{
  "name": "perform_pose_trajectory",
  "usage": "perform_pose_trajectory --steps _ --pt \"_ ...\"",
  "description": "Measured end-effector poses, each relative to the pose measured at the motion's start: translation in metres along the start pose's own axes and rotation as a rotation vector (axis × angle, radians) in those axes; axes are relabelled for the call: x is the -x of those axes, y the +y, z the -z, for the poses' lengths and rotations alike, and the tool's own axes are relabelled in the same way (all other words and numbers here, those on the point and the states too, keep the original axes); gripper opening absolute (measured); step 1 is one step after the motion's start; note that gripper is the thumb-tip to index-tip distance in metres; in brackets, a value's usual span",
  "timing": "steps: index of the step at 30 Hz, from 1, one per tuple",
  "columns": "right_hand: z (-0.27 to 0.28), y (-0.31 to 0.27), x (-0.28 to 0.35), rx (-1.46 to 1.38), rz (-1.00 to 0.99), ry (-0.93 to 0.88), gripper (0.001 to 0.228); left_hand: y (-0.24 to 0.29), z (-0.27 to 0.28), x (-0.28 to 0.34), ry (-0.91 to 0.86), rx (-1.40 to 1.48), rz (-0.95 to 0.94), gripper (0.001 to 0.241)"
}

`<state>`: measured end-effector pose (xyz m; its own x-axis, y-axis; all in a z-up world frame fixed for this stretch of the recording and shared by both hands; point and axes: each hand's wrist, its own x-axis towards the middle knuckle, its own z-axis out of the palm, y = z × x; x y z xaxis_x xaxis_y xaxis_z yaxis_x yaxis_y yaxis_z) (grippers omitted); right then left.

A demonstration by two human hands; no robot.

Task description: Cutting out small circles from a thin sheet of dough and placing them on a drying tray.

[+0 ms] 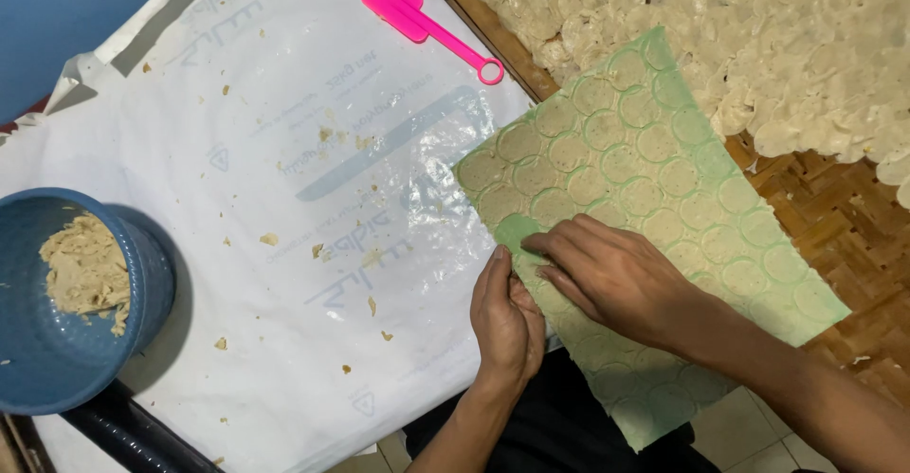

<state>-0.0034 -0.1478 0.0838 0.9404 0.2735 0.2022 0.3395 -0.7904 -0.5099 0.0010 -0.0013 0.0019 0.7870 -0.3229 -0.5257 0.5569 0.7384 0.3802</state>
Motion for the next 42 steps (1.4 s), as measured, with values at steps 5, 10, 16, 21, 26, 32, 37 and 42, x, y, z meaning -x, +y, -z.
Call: perform_pose_trajectory --steps 5,10,16,21,26,32,37,42 --pt "-0.001 0.002 0.004 0.050 -0.056 0.011 0.018 -0.002 0.003 0.001 0.046 -0.027 0.023 0.021" --pt "-0.002 0.003 -0.001 -0.019 -0.111 0.095 0.020 0.000 0.001 0.003 0.007 0.005 0.035 0.021" --pt "-0.006 0.014 -0.021 0.038 -0.084 0.226 0.021 -0.007 0.006 0.002 0.075 -0.020 0.042 0.019" --pt "-0.010 0.017 -0.032 0.184 -0.017 0.170 0.033 -0.006 0.002 0.004 0.063 -0.089 0.043 0.025" --pt "-0.012 0.018 -0.040 0.142 -0.064 0.123 0.018 -0.002 -0.003 0.006 -0.037 -0.041 0.056 0.024" --pt "-0.010 0.014 -0.043 0.056 -0.069 0.114 0.012 -0.003 -0.002 0.004 -0.027 -0.054 0.038 0.023" --pt "-0.013 0.016 -0.043 0.050 -0.055 0.173 0.018 -0.001 -0.005 0.005 -0.059 -0.028 0.063 0.027" --pt "-0.015 0.016 -0.042 0.107 -0.078 0.162 0.012 -0.007 0.004 0.002 0.035 -0.071 0.046 0.022"
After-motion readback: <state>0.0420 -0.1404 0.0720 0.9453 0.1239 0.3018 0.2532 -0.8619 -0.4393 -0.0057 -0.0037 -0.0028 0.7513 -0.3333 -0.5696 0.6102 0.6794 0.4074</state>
